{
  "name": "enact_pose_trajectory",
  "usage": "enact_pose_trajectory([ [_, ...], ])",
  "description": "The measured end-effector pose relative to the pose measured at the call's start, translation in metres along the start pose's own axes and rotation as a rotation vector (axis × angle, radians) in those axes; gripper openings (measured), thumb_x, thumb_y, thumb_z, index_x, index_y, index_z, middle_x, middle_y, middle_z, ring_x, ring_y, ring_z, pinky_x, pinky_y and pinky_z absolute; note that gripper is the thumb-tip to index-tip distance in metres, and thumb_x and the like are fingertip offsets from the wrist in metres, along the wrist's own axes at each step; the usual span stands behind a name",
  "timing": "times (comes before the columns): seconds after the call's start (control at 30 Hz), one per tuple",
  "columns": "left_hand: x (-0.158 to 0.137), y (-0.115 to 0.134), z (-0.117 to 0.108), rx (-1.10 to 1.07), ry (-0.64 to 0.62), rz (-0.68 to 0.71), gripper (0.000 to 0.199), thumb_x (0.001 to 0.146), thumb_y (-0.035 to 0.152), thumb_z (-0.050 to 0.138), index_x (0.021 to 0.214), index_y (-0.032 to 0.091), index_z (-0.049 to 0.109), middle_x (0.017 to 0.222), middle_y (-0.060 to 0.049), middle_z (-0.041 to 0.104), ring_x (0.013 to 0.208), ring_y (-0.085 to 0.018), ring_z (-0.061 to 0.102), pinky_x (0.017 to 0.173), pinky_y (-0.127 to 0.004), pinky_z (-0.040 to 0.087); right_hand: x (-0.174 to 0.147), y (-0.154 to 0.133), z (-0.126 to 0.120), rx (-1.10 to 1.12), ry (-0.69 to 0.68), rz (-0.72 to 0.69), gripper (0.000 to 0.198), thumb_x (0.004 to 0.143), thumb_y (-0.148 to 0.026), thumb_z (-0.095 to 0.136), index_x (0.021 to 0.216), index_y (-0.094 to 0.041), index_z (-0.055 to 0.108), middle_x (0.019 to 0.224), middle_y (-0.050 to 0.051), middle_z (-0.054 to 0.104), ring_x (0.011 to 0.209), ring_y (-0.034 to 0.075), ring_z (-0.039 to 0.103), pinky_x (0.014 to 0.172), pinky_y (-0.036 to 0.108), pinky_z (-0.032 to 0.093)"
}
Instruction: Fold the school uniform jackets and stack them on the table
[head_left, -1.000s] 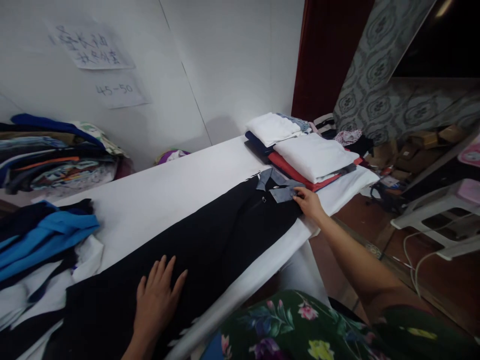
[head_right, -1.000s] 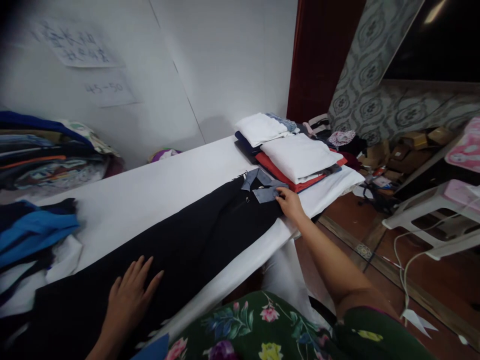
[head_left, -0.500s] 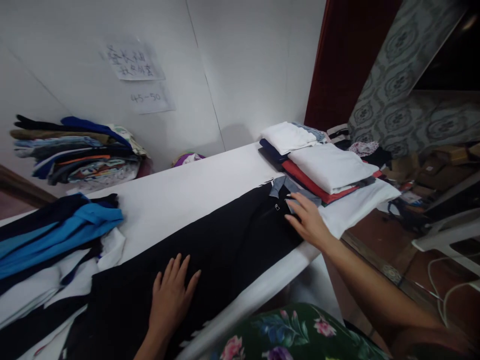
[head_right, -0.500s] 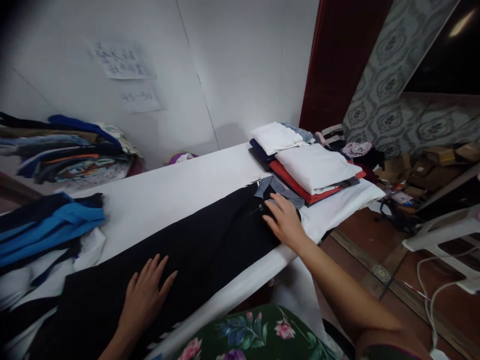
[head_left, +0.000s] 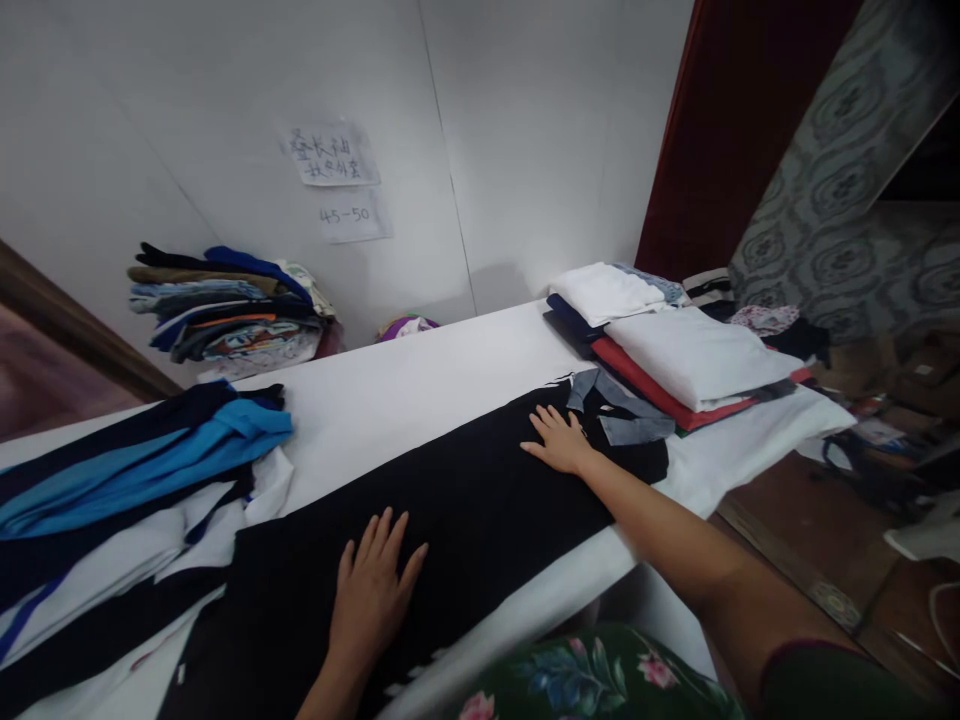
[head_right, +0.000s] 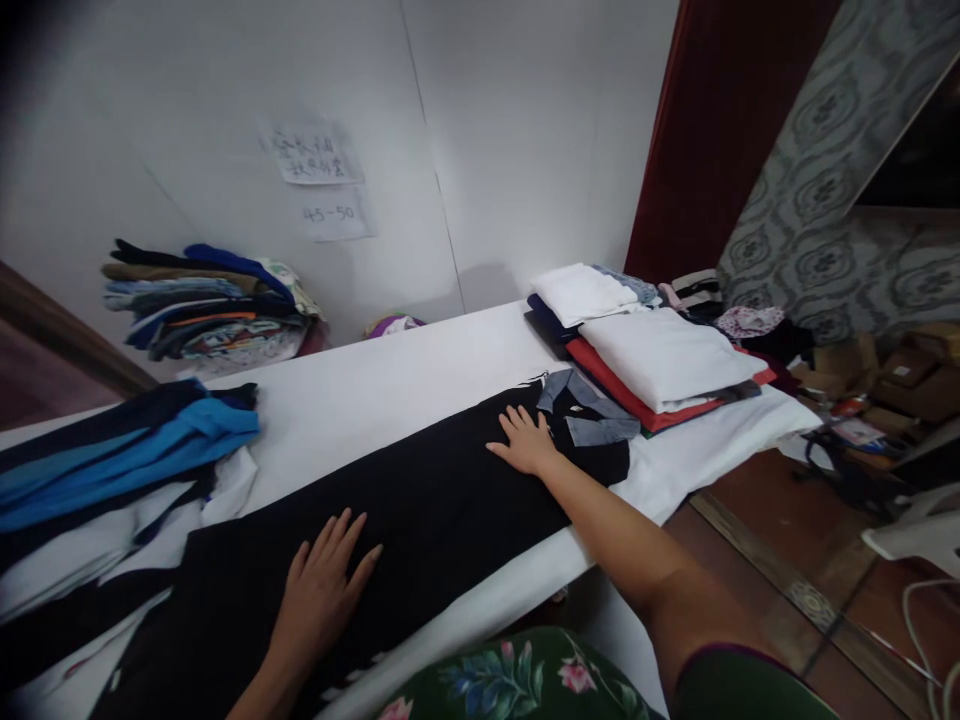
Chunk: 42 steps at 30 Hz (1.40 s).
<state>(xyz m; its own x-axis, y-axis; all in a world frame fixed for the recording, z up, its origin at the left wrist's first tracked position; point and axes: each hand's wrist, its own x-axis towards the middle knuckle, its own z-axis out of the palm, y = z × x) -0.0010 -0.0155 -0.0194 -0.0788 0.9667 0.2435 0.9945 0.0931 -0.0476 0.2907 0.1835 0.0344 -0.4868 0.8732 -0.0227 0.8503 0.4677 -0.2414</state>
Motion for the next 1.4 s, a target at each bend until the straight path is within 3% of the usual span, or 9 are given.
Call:
enact_pose_trajectory([
  [0.17,0.001,0.003,-0.001,-0.027,-0.008,-0.015,0.054,0.091,0.046,0.037,0.133,0.019,0.055,0.143,-0.011,0.049,0.135,-0.03,0.041,0.108,-0.053,0.033,0.005,0.02,0.025,-0.005,-0.038,0.07,0.076,0.091,-0.066,0.029,0.149,-0.016,0.031,0.158,0.009,0.019,0.146,0.027,0.011,0.116,0.054,0.01],
  [0.33,0.001,0.002,0.0,-0.048,0.003,-0.017,0.055,0.09,0.047,0.039,0.134,0.017,0.055,0.143,-0.013,0.048,0.134,-0.031,0.041,0.107,-0.055,0.034,0.007,0.015,0.014,0.006,-0.073,0.074,0.074,0.091,-0.064,0.029,0.148,-0.017,0.033,0.158,0.011,0.02,0.146,0.029,0.012,0.114,0.055,0.013],
  [0.5,0.001,0.002,0.001,-0.045,0.001,-0.013,0.056,0.09,0.048,0.039,0.134,0.017,0.054,0.143,-0.013,0.047,0.135,-0.031,0.041,0.107,-0.054,0.034,0.026,0.034,-0.003,-0.067,0.106,0.147,0.07,0.094,-0.06,0.027,0.149,-0.015,0.029,0.159,0.013,0.017,0.146,0.028,0.007,0.114,0.054,0.01],
  [0.77,0.001,0.003,0.001,-0.048,-0.002,-0.019,0.055,0.09,0.047,0.041,0.134,0.017,0.054,0.143,-0.012,0.048,0.135,-0.031,0.04,0.108,-0.054,0.032,0.034,0.074,0.021,-0.091,0.014,0.285,0.069,0.095,-0.059,0.023,0.149,-0.016,0.027,0.158,0.012,0.019,0.146,0.024,0.009,0.114,0.052,0.015],
  [0.97,0.002,0.009,-0.007,-0.093,-0.025,-0.051,0.055,0.091,0.05,0.041,0.135,0.019,0.052,0.144,-0.012,0.047,0.137,-0.029,0.038,0.11,-0.052,0.03,0.03,0.055,0.003,-0.082,0.019,0.289,0.065,0.095,-0.053,0.033,0.145,-0.012,0.036,0.156,0.016,0.023,0.145,0.029,0.014,0.112,0.056,0.019],
  [1.03,0.001,0.014,-0.012,-0.108,-0.058,-0.072,0.055,0.091,0.05,0.042,0.137,0.02,0.05,0.146,-0.011,0.045,0.138,-0.028,0.037,0.112,-0.051,0.029,0.025,0.03,-0.004,-0.087,0.111,0.188,0.063,0.095,-0.052,0.033,0.144,-0.011,0.038,0.155,0.016,0.025,0.145,0.031,0.014,0.113,0.056,0.017],
  [1.17,-0.001,0.022,-0.025,-0.135,-0.117,-0.096,0.054,0.092,0.05,0.042,0.138,0.021,0.047,0.149,-0.009,0.042,0.14,-0.027,0.033,0.114,-0.049,0.026,0.008,-0.036,0.003,-0.004,0.209,-0.256,0.062,0.096,-0.056,0.028,0.145,-0.021,0.037,0.155,0.01,0.029,0.145,0.027,0.017,0.115,0.052,0.015],
  [1.27,-0.003,0.025,-0.03,-0.16,-0.126,-0.111,0.056,0.093,0.052,0.039,0.139,0.021,0.046,0.15,-0.009,0.041,0.141,-0.027,0.031,0.115,-0.05,0.024,-0.005,-0.07,0.027,-0.011,0.099,-0.444,0.064,0.094,-0.059,0.029,0.145,-0.023,0.038,0.156,0.009,0.028,0.145,0.028,0.018,0.114,0.054,0.016],
  [1.4,-0.005,0.028,-0.032,-0.21,-0.14,-0.122,0.059,0.092,0.054,0.039,0.14,0.02,0.044,0.151,-0.01,0.038,0.142,-0.026,0.028,0.116,-0.049,0.02,-0.009,-0.077,0.059,-0.109,-0.047,-0.484,0.065,0.094,-0.059,0.03,0.144,-0.02,0.041,0.154,0.011,0.03,0.144,0.029,0.022,0.114,0.054,0.018],
])
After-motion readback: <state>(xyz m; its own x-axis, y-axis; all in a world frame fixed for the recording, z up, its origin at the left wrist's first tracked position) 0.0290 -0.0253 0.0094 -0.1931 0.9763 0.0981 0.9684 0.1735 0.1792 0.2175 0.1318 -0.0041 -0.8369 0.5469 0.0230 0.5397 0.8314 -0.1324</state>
